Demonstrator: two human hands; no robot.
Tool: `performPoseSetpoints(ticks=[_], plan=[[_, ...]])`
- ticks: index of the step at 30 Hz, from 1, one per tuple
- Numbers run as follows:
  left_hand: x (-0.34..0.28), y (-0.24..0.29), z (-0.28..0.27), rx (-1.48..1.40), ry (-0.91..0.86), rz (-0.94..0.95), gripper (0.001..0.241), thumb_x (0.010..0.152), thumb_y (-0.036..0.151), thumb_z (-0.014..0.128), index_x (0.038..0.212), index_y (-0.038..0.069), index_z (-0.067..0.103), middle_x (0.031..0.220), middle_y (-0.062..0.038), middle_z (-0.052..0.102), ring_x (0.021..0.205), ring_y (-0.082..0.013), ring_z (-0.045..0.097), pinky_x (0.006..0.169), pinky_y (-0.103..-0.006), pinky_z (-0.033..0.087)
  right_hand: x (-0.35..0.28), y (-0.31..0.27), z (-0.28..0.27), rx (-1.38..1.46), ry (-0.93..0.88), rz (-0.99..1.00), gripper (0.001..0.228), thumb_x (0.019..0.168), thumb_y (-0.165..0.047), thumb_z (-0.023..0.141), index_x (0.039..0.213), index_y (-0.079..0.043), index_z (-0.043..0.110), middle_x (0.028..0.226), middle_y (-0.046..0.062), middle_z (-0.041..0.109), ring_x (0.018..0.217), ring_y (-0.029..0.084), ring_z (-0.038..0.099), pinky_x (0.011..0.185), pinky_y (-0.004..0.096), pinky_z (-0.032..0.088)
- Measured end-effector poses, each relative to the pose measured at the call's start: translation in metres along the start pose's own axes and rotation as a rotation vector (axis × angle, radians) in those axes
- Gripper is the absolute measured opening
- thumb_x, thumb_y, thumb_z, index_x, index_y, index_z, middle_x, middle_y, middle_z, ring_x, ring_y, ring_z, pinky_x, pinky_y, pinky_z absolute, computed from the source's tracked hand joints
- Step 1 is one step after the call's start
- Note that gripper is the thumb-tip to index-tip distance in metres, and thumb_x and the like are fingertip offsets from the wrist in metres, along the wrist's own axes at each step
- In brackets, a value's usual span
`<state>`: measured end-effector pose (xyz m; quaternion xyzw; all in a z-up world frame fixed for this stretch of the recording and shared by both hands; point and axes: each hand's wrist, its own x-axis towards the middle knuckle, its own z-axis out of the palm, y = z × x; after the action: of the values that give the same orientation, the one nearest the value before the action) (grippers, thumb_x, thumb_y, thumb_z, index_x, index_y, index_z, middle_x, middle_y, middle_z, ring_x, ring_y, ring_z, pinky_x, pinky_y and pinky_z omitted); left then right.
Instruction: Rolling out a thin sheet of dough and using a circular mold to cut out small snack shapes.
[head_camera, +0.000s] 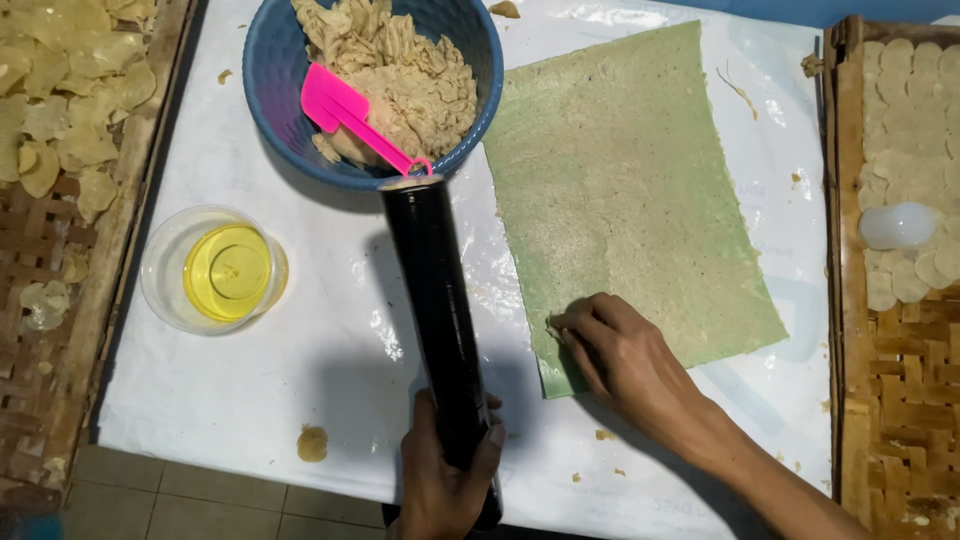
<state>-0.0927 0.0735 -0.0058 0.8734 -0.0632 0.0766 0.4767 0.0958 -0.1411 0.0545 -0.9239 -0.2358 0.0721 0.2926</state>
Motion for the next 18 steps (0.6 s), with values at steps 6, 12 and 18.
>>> performPoseSetpoints(ticks=[6, 12, 18], plan=[[0.099, -0.008, -0.015, 0.3, -0.061, 0.125, 0.058, 0.092, 0.034, 0.067, 0.136, 0.0, 0.049, 0.106, -0.013, 0.058, 0.09, -0.0257, 0.06, 0.079, -0.0395, 0.048, -0.017, -0.013, -0.021, 0.036, 0.033, -0.024, 0.021, 0.084, -0.007, 0.07, 0.104, -0.003, 0.076, 0.096, 0.009, 0.079, 0.058, 0.017, 0.068, 0.049, 0.027, 0.056], [0.174, -0.013, -0.02, 0.589, -0.11, 0.243, 0.058, 0.094, 0.041, 0.07, 0.134, 0.003, 0.053, 0.096, -0.008, 0.056, 0.079, -0.0224, 0.057, 0.07, -0.0375, 0.046, 0.014, 0.009, -0.034, 0.054, 0.06, -0.057, 0.021, 0.084, -0.008, 0.069, 0.104, -0.004, 0.076, 0.094, 0.008, 0.079, 0.054, 0.014, 0.065, 0.046, 0.025, 0.053], [0.195, -0.01, -0.008, 0.739, -0.14, 0.357, 0.052, 0.094, 0.04, 0.071, 0.128, 0.003, 0.058, 0.091, -0.007, 0.057, 0.076, -0.0209, 0.052, 0.07, -0.0354, 0.041, 0.061, 0.046, -0.014, -0.233, 0.226, -0.261, 0.041, 0.097, -0.027, 0.062, 0.128, 0.001, 0.063, 0.131, 0.019, 0.06, 0.115, 0.032, 0.057, 0.095, 0.042, 0.049]])
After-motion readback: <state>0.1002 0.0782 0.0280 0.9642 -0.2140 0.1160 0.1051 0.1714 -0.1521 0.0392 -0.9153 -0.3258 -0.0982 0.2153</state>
